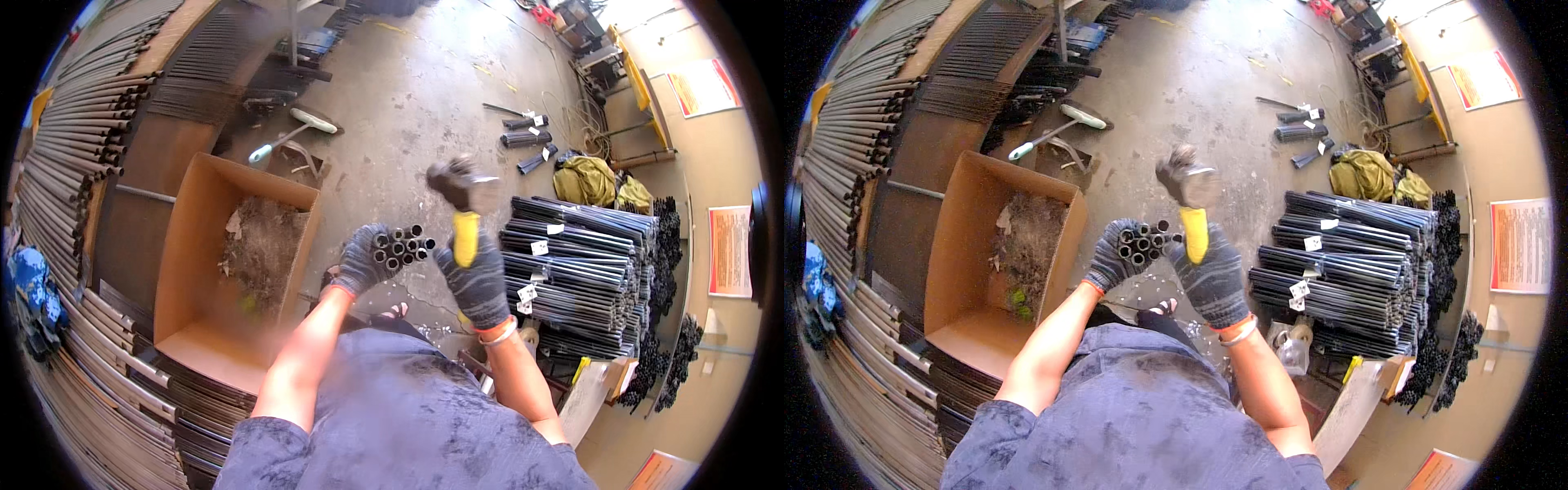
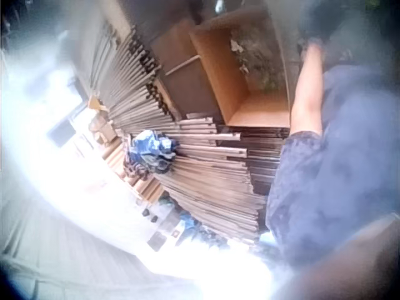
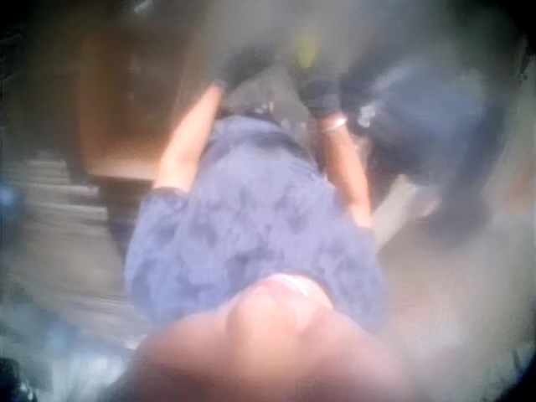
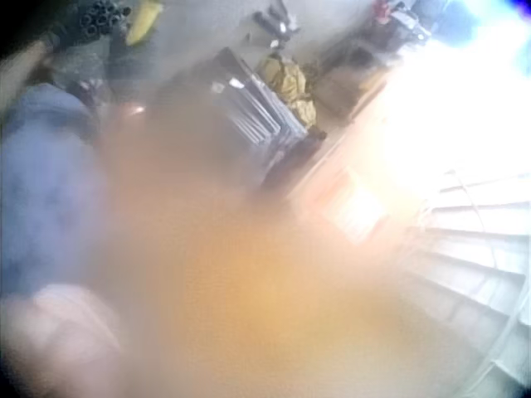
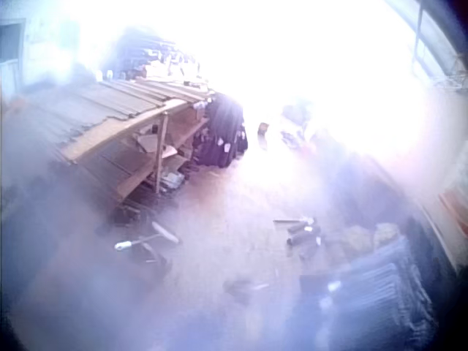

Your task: The person gathers several metal pipes and uses a hammer to strike the ends of the bundle.

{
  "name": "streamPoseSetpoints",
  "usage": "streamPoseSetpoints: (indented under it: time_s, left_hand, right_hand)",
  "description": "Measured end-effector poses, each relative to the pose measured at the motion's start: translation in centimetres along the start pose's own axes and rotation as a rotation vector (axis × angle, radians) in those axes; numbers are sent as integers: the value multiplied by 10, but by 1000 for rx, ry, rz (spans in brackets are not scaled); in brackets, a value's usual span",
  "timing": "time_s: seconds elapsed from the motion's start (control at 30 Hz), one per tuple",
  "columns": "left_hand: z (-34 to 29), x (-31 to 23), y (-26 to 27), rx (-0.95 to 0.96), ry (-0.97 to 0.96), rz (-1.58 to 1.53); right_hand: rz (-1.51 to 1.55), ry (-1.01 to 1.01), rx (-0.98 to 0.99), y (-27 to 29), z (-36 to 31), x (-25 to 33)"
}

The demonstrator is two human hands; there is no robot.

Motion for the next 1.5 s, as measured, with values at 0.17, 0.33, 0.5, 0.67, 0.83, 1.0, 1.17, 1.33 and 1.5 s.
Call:
streamPoseSetpoints:
  time_s: [0.17, 0.33, 0.5, 0.67, 0.83, 1.0, 1.17, 1.33, 1.5]
  left_hand:
    - [12, 2, 8, -20, 50, -49]
    - [16, 6, -7, -121, -82, 16]
    - [13, -5, 25, -172, -102, 98]
    - [18, 2, -10, -38, 20, -114]
    - [11, -13, 9, -20, -53, -22]
    - [9, 6, 12, -162, -18, -232]
    - [6, 28, -32, 76, 15, 9]
    - [6, 7, 19, -175, -63, -79]
    - [17, -4, 26, -243, -83, -115]
  right_hand:
    - [14, 238, -315, 24, -26, -9]
    - [-93, -168, 126, -37, -47, -70]
    - [163, 90, -252, 46, -9, 27]
    - [-259, 149, -125, -21, -46, -62]
    - [82, -183, 48, -8, -37, -27]
    - [410, 28, -343, 43, -44, -2]
    - [-47, -139, 12, -30, -63, -70]
    - [406, -300, -116, 31, -35, -18]
    - [-25, 58, -256, 6, -61, -58]
Point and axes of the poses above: each hand's wrist, its own z-axis towards the middle knuckle, its own y-axis out of the back of the hand, x = y × z, the point moved 9 cm from there along z, towards the middle knuckle, and after that the axes turned 4 degrees about -x, right-handed, at the moved point
